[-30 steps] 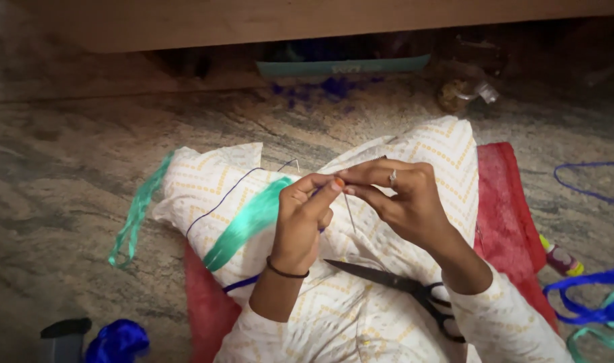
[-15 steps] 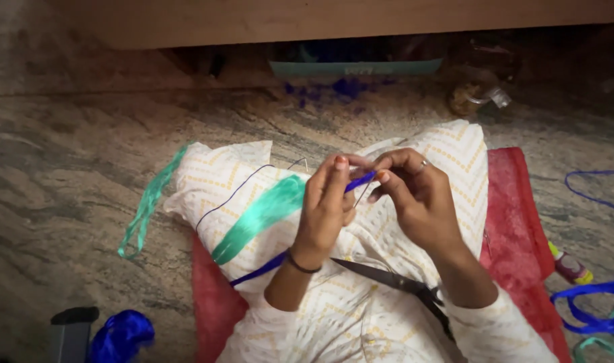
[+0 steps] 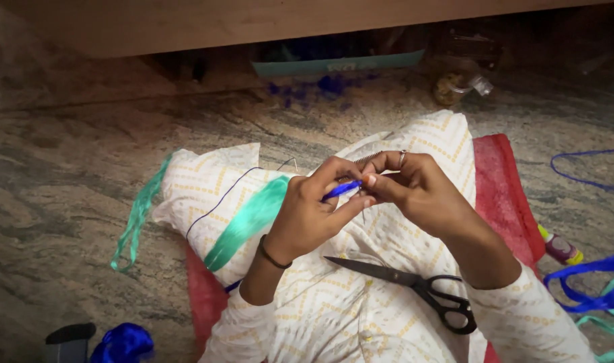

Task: Decorating the edge of a purple and gold fabric with tassels and blue ribbon.

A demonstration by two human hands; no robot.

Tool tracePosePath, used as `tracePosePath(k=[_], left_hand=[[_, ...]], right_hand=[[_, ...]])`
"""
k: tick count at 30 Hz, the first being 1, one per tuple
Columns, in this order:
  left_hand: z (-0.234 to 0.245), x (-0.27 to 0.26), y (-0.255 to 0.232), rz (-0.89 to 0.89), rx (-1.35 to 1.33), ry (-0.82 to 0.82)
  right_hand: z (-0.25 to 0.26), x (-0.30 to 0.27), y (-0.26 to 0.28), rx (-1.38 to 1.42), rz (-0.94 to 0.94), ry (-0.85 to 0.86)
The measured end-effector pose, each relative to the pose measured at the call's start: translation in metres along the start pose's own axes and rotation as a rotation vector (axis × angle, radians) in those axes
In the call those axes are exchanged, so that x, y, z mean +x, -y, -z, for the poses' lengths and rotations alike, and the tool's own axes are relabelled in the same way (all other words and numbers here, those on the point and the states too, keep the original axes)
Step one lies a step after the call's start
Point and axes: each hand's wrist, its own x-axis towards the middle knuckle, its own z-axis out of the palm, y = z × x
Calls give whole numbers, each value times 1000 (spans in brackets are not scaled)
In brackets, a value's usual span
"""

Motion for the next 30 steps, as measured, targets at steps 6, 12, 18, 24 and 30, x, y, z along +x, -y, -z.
tracePosePath(k=[6,12,18,24,30], left_hand=[[-28,-1,23,1,-302,-158],[-32,1,39,347,-863,-147],[-34,-3,43,384,-1168,-100],[-3,6,2,36,-238,-129],[4,3,6,-98,-89,107]], right_hand=[[-5,1,-1,53,-17,-32],[-15,0,1,97,154,-110],[-13,0,-7,60,156,-180],[1,2,8,10,22,-65],[3,0,9,-75,-24,98]])
